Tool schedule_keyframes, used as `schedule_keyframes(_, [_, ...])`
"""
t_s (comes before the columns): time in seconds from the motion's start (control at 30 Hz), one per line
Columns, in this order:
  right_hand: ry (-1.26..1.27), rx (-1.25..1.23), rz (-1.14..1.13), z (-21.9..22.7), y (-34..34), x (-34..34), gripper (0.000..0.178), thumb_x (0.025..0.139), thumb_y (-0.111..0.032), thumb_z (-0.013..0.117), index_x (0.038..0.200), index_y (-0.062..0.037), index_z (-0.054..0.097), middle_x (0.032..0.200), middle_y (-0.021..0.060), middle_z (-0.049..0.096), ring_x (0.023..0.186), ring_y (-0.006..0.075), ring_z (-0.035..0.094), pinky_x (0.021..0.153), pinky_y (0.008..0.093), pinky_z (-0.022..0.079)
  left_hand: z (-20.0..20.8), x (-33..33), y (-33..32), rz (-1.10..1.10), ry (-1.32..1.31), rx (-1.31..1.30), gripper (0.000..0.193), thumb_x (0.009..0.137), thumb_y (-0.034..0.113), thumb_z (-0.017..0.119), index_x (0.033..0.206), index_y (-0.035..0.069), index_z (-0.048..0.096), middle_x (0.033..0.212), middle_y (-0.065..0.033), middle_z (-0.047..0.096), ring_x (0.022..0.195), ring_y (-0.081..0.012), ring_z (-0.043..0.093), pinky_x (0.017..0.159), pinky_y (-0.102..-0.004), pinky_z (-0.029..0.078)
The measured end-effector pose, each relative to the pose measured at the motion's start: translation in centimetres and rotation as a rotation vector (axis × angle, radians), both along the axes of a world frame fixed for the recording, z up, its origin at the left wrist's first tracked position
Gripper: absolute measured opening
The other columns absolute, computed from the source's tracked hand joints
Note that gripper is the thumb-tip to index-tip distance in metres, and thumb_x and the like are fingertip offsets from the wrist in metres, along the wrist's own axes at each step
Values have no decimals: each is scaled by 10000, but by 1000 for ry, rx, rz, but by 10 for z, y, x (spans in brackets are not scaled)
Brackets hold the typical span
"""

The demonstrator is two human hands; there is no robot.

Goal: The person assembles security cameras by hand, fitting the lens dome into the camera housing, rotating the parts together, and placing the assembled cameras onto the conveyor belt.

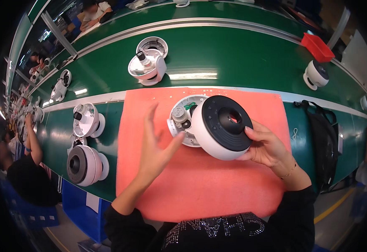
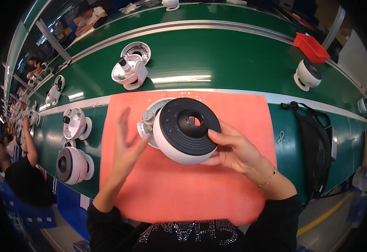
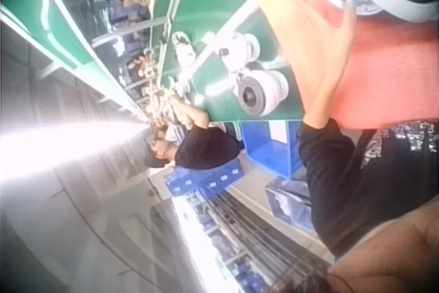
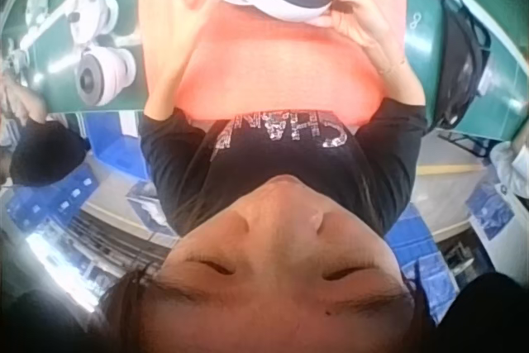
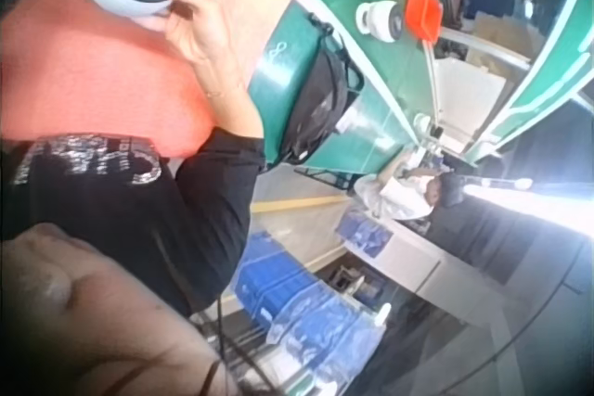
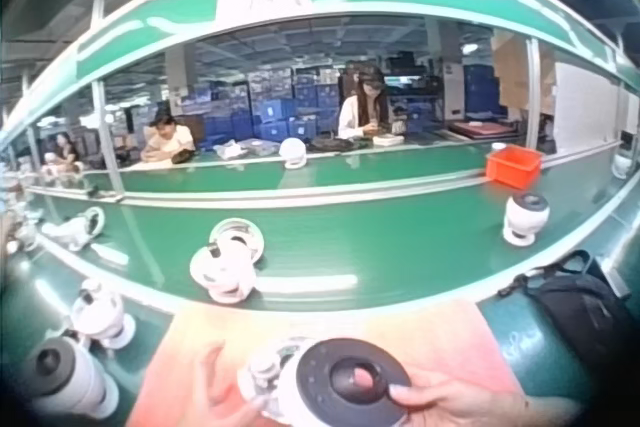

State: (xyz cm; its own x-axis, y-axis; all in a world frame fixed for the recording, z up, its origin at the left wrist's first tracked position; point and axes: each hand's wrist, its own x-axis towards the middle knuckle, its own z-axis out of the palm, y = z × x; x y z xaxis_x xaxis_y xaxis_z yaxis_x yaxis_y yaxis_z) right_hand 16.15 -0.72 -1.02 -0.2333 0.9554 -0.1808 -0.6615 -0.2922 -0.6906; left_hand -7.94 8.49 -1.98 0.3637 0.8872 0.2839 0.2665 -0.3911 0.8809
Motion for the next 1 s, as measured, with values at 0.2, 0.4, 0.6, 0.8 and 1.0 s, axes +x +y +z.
schedule_keyframes(0.2, [-44,47,24,7,-3,-5,576,875,-130,506,1357,-37,204,1232,131,439,1063,238,546,798,376,543,-16,4,22,-290,-286,-497,677,705,6,547,1321,-4,266,1247,-107,454,1144,-220,467,953,-326,384])
schedule_keyframes(0.4, [-724,581,341,28,-24,1,809,753,-43,654,1392,-47,158,1368,124,262,1279,231,279,1038,355,256,-1,-3,54,-902,149,-411,628,707,55,570,1306,9,390,1289,-102,460,1161,-186,457,988,-316,343])
schedule_keyframes(0.6, [-703,414,299,29,-37,-4,822,755,-73,674,1394,-40,158,1381,152,231,1274,249,284,1019,358,291,5,-44,-22,-225,-119,-214,487,789,177,641,1184,-26,442,1079,-168,586,982,-244,595,866,-372,468])
schedule_keyframes(0.8, [-929,658,333,35,-40,-21,814,776,-48,658,1386,-10,120,1281,235,368,1120,290,482,855,340,454,-6,-40,-119,-222,-77,-236,512,685,167,775,1032,-50,467,858,-160,643,822,-220,656,722,-312,536])
schedule_keyframes(1.0, [-921,678,224,7,-53,-24,846,743,-67,701,1370,-5,136,1264,232,386,1090,294,503,876,364,435,-4,-36,-110,-268,-156,-296,401,695,100,753,962,-62,500,838,-162,647,812,-207,660,728,-289,538])
